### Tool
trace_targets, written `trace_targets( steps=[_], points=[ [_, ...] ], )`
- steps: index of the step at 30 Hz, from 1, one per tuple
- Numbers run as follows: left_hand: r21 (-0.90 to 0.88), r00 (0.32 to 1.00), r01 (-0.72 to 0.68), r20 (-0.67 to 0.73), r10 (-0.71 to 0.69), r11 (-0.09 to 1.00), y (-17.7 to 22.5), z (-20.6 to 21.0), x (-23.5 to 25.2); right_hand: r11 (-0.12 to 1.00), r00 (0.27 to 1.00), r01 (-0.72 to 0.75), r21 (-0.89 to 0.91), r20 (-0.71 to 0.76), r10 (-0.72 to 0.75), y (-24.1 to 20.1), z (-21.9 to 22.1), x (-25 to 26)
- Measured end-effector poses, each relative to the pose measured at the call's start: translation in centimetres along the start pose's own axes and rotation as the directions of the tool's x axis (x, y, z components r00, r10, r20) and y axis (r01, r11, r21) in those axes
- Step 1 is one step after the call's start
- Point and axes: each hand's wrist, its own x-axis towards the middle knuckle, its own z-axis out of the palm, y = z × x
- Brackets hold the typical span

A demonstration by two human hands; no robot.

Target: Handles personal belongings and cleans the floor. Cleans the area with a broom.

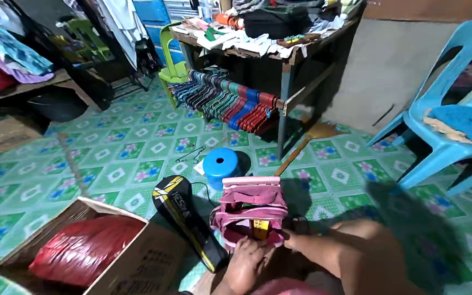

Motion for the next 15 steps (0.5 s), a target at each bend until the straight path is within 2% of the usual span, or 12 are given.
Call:
trace_targets(
  steps=[1, 3, 4, 6, 9, 12, 15],
  points=[
    [-0.01, 1.0, 0.001, 0.018, -0.001, 1.0, 0.1, 0.0, 0.1, 0.987, 0.999, 0.001, 0.162, -0.053, 0.008, 0.4, 0.5, 0.5],
    [-0.025, 0.999, 0.016, 0.045, -0.015, 1.0, 0.1, -0.1, 0.0, 0.886, 0.988, -0.008, 0.464, -0.134, 0.08, -2.3, 0.8, -1.2],
    [-0.031, 0.998, 0.031, 0.058, -0.029, 0.999, 0.1, -0.1, 0.0, 0.879, 0.987, -0.021, 0.476, -0.131, 0.094, -3.3, 0.6, -2.3],
    [-0.035, 0.997, 0.041, 0.071, -0.038, 0.999, 0.0, 0.0, -0.2, 0.879, 0.988, 0.023, 0.476, -0.148, 0.054, -2.6, 0.7, -2.2],
    [-0.031, 0.997, 0.036, 0.063, -0.034, 0.999, -0.2, 0.2, -0.3, 0.783, 0.978, 0.092, 0.616, -0.203, 0.045, -2.4, 1.0, -1.5],
    [-0.051, 0.998, 0.033, 0.05, -0.031, 0.998, -0.2, 0.3, -0.2, 0.863, 0.969, 0.001, 0.505, -0.214, 0.124, -3.5, 0.0, -3.2],
    [-0.067, 0.998, 0.043, 0.054, -0.039, 0.997, -0.1, 0.3, 0.0, 0.79, 0.918, -0.209, 0.577, -0.163, 0.361, -3.7, -1.0, -3.0]
  ],
)
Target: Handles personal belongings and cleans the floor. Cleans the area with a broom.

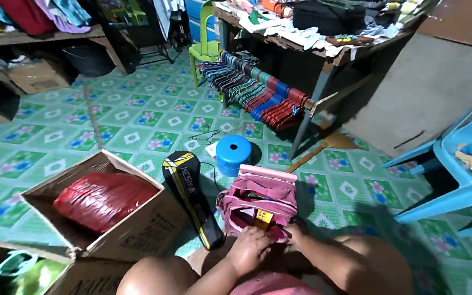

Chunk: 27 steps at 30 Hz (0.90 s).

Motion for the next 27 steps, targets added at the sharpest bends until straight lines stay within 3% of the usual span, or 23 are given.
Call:
trace_targets(
  steps=[2, 4, 6, 8, 17, 20, 23, 27],
  points=[
    [0.002, 1.0, 0.009, 0.021, -0.009, 1.0, 0.0, -0.2, 0.0, 0.994, 0.994, -0.106, -0.042, -0.015, 0.105, -0.4, -0.5, 0.5],
    [0.009, 0.998, 0.038, 0.049, -0.039, 0.999, 0.0, -0.4, 0.0, 0.969, 0.989, -0.133, -0.209, 0.033, 0.143, -1.2, -1.1, 0.2],
    [0.023, 0.995, 0.085, 0.058, -0.086, 0.996, 0.2, -0.7, 0.1, 0.807, 0.99, -0.071, -0.586, 0.06, 0.131, -3.4, -1.6, -1.3],
    [0.046, 0.984, 0.146, 0.099, -0.15, 0.988, 0.3, -0.8, 0.3, 0.663, 0.989, -0.015, -0.748, 0.085, 0.118, -5.3, -2.2, -2.8],
    [0.109, 0.966, 0.24, 0.07, -0.248, 0.965, 0.9, -0.8, 0.2, 0.882, 0.971, 0.147, -0.448, 0.234, -0.043, -8.7, -5.2, -10.3],
    [0.123, 0.978, 0.209, -0.013, -0.209, 0.97, 1.1, -0.5, 1.4, 0.863, 0.96, 0.26, -0.434, 0.21, -0.184, -10.2, -5.6, -13.4],
    [0.056, 0.985, 0.162, 0.041, -0.165, 0.985, 2.3, -0.3, 3.6, 0.823, 0.916, 0.4, -0.404, 0.215, -0.34, -10.7, -3.9, -15.6],
    [-0.063, 0.979, 0.197, -0.029, -0.199, 0.978, 2.4, 1.1, 5.7, 0.656, 0.828, 0.556, -0.51, 0.277, -0.487, -9.9, -1.8, -17.0]
  ],
)
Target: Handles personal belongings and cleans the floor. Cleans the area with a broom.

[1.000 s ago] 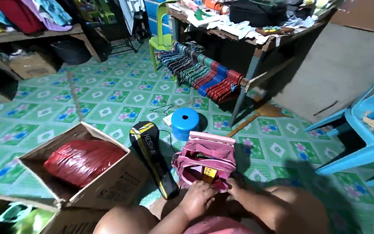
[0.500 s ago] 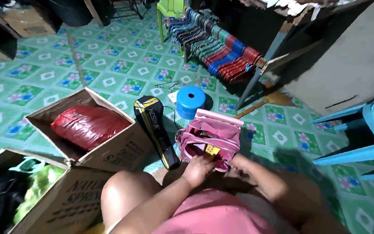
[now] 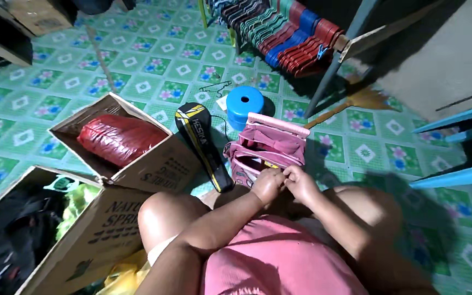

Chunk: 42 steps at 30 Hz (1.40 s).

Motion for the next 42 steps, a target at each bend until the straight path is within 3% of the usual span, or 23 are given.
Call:
trace_targets(
  steps=[3, 5, 7, 9, 12, 19, 24, 26, 28, 31, 33, 35, 37, 40, 42],
  points=[
    [-0.007, 0.999, 0.032, 0.027, -0.032, 0.999, -0.1, 0.2, 0.1, 0.99, 0.989, 0.139, 0.038, 0.036, -0.14, 2.3, 0.2, -0.3],
    [-0.007, 0.992, 0.101, 0.077, -0.1, 0.995, 0.3, 0.0, 0.0, 0.99, 0.984, 0.127, 0.065, 0.114, -0.134, 3.5, -0.2, -0.3],
    [0.004, 0.986, 0.136, 0.099, -0.136, 0.991, 0.4, -0.1, 0.3, 0.986, 0.985, 0.003, -0.164, 0.171, 0.025, 4.2, -0.4, 0.3],
    [-0.005, 0.984, 0.133, 0.123, -0.131, 0.991, 0.4, -0.1, 0.3, 0.929, 0.981, -0.094, -0.358, 0.124, 0.147, 4.9, 0.8, 1.4],
    [-0.04, 0.989, 0.069, 0.131, -0.063, 0.997, 0.3, -0.2, 0.2, 0.879, 0.988, -0.126, -0.46, 0.021, 0.153, 4.5, 3.3, 2.4],
    [0.058, 0.983, 0.089, -0.167, -0.078, 0.994, -0.9, 0.0, -1.4, 0.795, 0.995, -0.101, -0.598, -0.044, 0.093, 2.5, 4.0, 2.7],
    [-0.098, 0.879, 0.38, -0.271, -0.392, 0.92, -3.1, -3.1, -1.5, 0.804, 0.984, -0.175, -0.568, -0.129, 0.123, 3.4, 3.9, 2.6],
    [-0.24, 0.783, 0.502, -0.283, -0.554, 0.831, -5.3, -4.5, -1.8, 0.802, 0.976, -0.214, -0.558, -0.149, 0.156, 3.8, 3.2, 2.6],
    [-0.449, 0.632, 0.596, -0.249, -0.734, 0.666, -8.5, -5.1, -2.4, 0.8, 0.971, -0.234, -0.552, -0.169, 0.168, 4.2, 2.7, 2.6],
    [-0.75, 0.383, 0.584, -0.082, -0.92, 0.31, -12.6, -3.0, -3.3, 0.788, 0.968, -0.251, -0.563, -0.163, 0.192, 4.4, 2.7, 2.7],
    [-0.836, 0.293, 0.534, 0.047, -0.955, 0.123, -14.0, -1.3, -3.7, 0.78, 0.969, -0.245, -0.576, -0.15, 0.194, 4.5, 3.1, 2.7],
    [-0.861, 0.282, 0.509, 0.162, -0.946, 0.005, -15.1, 0.2, -4.0, 0.775, 0.972, -0.233, -0.588, -0.132, 0.192, 4.5, 3.5, 2.6],
    [-0.883, 0.313, 0.459, 0.267, -0.911, -0.101, -15.5, 0.9, -4.0, 0.759, 0.972, -0.229, -0.61, -0.096, 0.215, 4.3, 3.6, 2.5],
    [-0.893, 0.327, 0.388, 0.365, -0.872, -0.229, -15.1, 1.2, -3.5, 0.765, 0.958, -0.205, -0.61, 0.037, 0.285, 2.8, 1.4, 1.6],
    [-0.894, 0.299, 0.376, 0.366, -0.881, -0.244, -15.0, 1.4, -3.4, 0.819, 0.993, -0.111, -0.563, -0.037, 0.11, 1.5, -0.6, 0.5]
  ],
)
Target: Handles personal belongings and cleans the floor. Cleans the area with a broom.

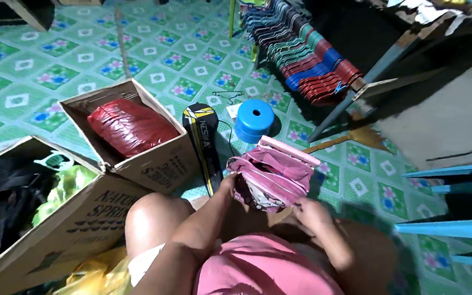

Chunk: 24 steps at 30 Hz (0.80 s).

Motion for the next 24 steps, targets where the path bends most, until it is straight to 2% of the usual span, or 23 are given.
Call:
trace_targets(
  steps=[1, 2, 3, 4, 7, 8, 9, 12, 14, 15, 17, 18, 19, 21, 24],
  points=[
    [0.006, 1.0, -0.008, -0.016, 0.008, 1.0, -0.2, -0.1, 0.0, 0.995, 0.976, 0.096, 0.02, -0.196, -0.09, 0.1, -0.7, -0.3],
    [0.023, 0.998, -0.028, -0.048, 0.029, 0.999, -0.5, -0.2, 0.1, 0.978, 0.893, 0.21, -0.006, -0.405, -0.195, 0.2, -1.1, -0.1],
    [0.046, 0.996, -0.048, -0.079, 0.051, 0.998, -0.8, -0.4, 0.0, 0.954, 0.791, 0.292, -0.072, -0.542, -0.283, 0.2, -1.6, 0.7],
    [0.072, 0.991, -0.071, -0.11, 0.078, 0.995, -1.0, -0.5, -0.1, 0.935, 0.735, 0.327, -0.134, -0.585, -0.341, 0.0, -2.1, 1.9],
    [0.16, 0.965, -0.132, -0.203, 0.163, 0.978, -0.3, -1.2, -0.5, 0.905, 0.714, 0.331, -0.268, -0.556, -0.426, -1.3, -2.3, 5.5],
    [0.143, 0.956, -0.165, -0.221, 0.194, 0.976, 0.4, -1.5, -1.3, 0.885, 0.677, 0.331, -0.329, -0.57, -0.465, -1.7, -1.8, 6.6],
    [0.103, 0.95, -0.203, -0.219, 0.222, 0.974, 1.2, -1.7, -2.5, 0.863, 0.651, 0.334, -0.379, -0.569, -0.502, -2.1, -1.3, 7.2],
    [-0.055, 0.94, -0.285, -0.21, 0.268, 0.957, 3.6, -2.1, -6.6, 0.818, 0.68, 0.379, -0.432, -0.469, -0.563, -3.3, -0.9, 7.5],
    [-0.155, 0.942, -0.304, -0.195, 0.272, 0.94, 4.4, -2.4, -8.3, 0.806, 0.648, 0.424, -0.413, -0.483, -0.589, -3.3, -1.0, 8.1],
    [-0.18, 0.946, -0.303, -0.175, 0.273, 0.936, 4.4, -2.7, -9.1, 0.83, 0.665, 0.441, -0.343, -0.497, -0.558, -3.4, -1.6, 8.1],
    [-0.187, 0.953, -0.295, -0.137, 0.272, 0.937, 3.8, -3.4, -10.1, 0.912, 0.806, 0.408, -0.049, -0.45, -0.385, -3.7, -4.4, 7.6],
    [-0.177, 0.96, -0.273, -0.116, 0.255, 0.946, 3.2, -3.9, -10.3, 0.919, 0.859, 0.373, 0.131, -0.423, -0.288, -3.5, -5.9, 7.6],
    [-0.159, 0.969, -0.24, -0.102, 0.226, 0.958, 2.5, -4.4, -10.4, 0.89, 0.877, 0.357, 0.283, -0.429, -0.215, -2.9, -6.7, 7.8],
    [-0.128, 0.986, -0.15, -0.088, 0.139, 0.98, 1.1, -5.4, -10.0, 0.784, 0.857, 0.381, 0.491, -0.506, -0.1, -1.0, -6.9, 8.3],
    [-0.012, 0.992, -0.078, -0.104, 0.077, 0.997, -0.5, -6.8, -8.6, 0.599, 0.796, 0.428, 0.677, -0.596, 0.105, 1.9, -7.7, 8.3]
  ],
)
